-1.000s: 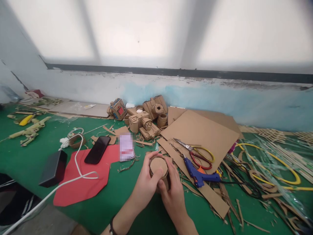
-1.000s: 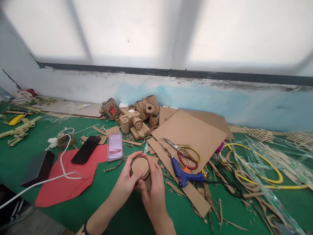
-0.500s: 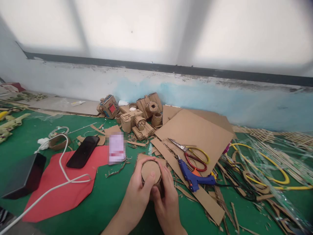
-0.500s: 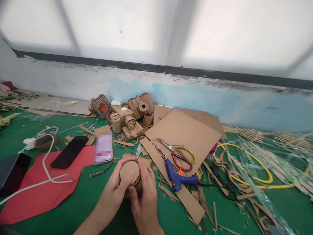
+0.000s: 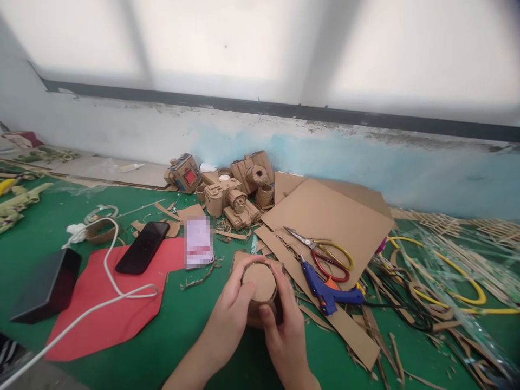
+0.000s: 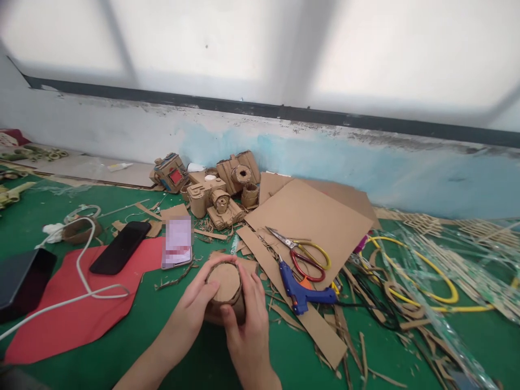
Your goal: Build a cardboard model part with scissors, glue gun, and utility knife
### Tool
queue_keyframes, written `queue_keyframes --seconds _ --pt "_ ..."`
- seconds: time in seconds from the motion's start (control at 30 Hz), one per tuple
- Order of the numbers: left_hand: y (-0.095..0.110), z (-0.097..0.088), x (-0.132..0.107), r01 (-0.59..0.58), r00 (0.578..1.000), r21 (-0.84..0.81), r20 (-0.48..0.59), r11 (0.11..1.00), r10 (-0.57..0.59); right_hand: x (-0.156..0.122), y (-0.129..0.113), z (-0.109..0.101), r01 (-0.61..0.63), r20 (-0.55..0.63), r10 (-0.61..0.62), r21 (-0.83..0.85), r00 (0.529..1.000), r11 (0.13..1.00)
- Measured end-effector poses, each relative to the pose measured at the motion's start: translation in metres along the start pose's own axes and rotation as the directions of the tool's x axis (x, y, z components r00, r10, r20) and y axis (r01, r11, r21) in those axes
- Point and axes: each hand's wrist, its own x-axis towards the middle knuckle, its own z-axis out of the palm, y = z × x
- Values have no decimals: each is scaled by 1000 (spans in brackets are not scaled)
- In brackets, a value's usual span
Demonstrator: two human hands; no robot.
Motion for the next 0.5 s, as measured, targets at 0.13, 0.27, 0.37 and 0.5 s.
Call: queue_keyframes --seconds 0.13,0.27,0.37,0.5 --pt "1 1 -2 0 1000 29 -22 1000 1 -1 1 1 18 -5 -18 -28 1000 999" --pt "-1 1 -2 1 1000 18 11 1000 -1 -2 1 1 9 -20 -10 -42 1000 999" --pt "-2 4 -1 -33 999 56 -6 998 34 -3 1 2 -5 -9 5 -20 1000 1000" --pt "0 9 0 -75 995 130 -62 989 84 -3 -1 2 -5 -9 5 -15 1000 1000"
